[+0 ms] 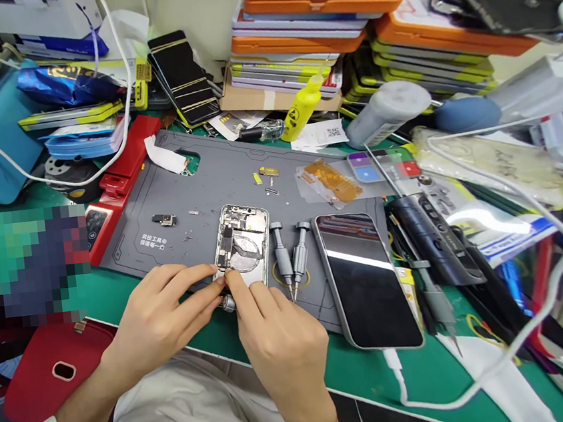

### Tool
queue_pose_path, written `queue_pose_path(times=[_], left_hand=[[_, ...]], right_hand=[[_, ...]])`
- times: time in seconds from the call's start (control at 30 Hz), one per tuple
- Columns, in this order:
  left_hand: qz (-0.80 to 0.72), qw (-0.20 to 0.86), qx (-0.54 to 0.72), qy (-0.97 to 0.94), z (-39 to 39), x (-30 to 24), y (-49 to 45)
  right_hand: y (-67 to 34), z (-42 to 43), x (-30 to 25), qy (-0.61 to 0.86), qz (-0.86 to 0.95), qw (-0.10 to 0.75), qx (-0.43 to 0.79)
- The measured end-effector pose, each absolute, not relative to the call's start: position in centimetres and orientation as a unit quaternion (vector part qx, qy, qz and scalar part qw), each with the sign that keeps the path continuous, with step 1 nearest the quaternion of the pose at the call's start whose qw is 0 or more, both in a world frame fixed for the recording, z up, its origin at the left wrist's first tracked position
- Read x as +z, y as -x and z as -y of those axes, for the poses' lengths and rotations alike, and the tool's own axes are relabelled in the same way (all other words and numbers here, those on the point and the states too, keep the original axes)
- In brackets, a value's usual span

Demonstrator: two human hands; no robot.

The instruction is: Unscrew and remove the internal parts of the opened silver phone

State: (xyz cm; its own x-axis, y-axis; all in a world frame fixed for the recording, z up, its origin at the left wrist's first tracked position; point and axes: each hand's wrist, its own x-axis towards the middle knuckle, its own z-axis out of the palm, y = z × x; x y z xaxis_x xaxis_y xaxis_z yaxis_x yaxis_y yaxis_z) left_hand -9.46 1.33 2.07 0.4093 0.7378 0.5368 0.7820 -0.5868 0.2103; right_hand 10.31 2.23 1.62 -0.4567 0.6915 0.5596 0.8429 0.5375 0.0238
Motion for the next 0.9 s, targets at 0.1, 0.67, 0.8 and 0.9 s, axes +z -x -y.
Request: queue_pose_path(times=[0.1,0.67,0.8,0.9], left_hand=[[0.454,0.036,-0.301,0.838,-1.31,2.07,9.44],[0.456,0.034,-0.300,0.837,-1.23,1.90,9.48],[0.458,0.034,-0.304,0.834,-1.17,1.70,9.50],[0.460,0.020,-0.311,0.832,-1.07,1.47,9.66]], right_hand=[[-10.36,-2.28,1.54,0.457,0.840,0.257,-0.140],[-10.40,-2.21,1.20,0.465,0.835,0.262,-0.133],[-10.50,-2.32,1.12,0.462,0.840,0.261,-0.110],[-10.23,-2.24,0.78,0.467,0.835,0.272,-0.107]])
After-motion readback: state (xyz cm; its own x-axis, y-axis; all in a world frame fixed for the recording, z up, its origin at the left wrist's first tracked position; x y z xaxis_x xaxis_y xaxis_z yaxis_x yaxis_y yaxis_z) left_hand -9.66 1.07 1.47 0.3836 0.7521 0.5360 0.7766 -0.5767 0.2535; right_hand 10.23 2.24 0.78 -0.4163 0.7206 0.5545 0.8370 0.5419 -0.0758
